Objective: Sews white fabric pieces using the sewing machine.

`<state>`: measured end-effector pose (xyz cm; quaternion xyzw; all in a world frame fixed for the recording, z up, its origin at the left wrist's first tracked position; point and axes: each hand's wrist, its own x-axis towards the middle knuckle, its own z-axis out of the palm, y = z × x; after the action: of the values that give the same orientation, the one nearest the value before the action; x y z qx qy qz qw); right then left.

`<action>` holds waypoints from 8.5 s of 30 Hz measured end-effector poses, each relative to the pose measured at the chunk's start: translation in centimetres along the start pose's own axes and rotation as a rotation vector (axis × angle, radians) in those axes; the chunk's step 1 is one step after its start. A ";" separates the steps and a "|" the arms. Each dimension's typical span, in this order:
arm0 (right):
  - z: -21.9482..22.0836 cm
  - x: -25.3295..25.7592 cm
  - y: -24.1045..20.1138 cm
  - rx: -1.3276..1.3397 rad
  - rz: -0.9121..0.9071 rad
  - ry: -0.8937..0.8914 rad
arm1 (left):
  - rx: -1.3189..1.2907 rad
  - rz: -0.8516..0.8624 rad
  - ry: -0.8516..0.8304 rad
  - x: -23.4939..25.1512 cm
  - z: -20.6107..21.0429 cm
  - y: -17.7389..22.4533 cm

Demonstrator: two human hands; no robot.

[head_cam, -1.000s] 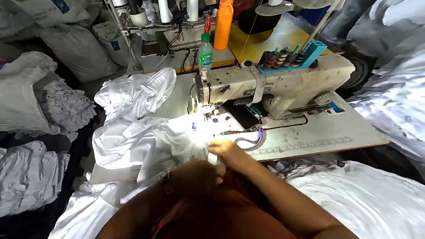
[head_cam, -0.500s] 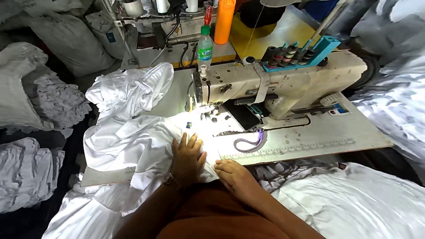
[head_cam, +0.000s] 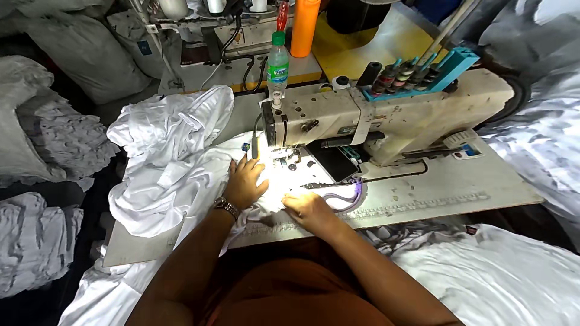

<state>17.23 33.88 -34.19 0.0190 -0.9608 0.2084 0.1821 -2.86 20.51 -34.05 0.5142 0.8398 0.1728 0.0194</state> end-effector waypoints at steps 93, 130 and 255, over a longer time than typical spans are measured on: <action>2.3 3.0 2.2 0.044 0.093 0.210 | -0.604 0.399 -0.105 -5.8 -9.4 1.1; 2.1 2.5 2.2 0.062 0.179 0.088 | 0.193 0.062 -0.015 -2.8 -1.4 1.3; -2.6 10.5 4.3 1.024 0.990 0.289 | -0.051 -0.350 0.276 11.5 -2.0 -4.9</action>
<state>7.84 39.28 -29.94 -0.3629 -0.6051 0.6904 0.1597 -12.84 27.96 -32.01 0.3313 0.9063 0.2568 -0.0532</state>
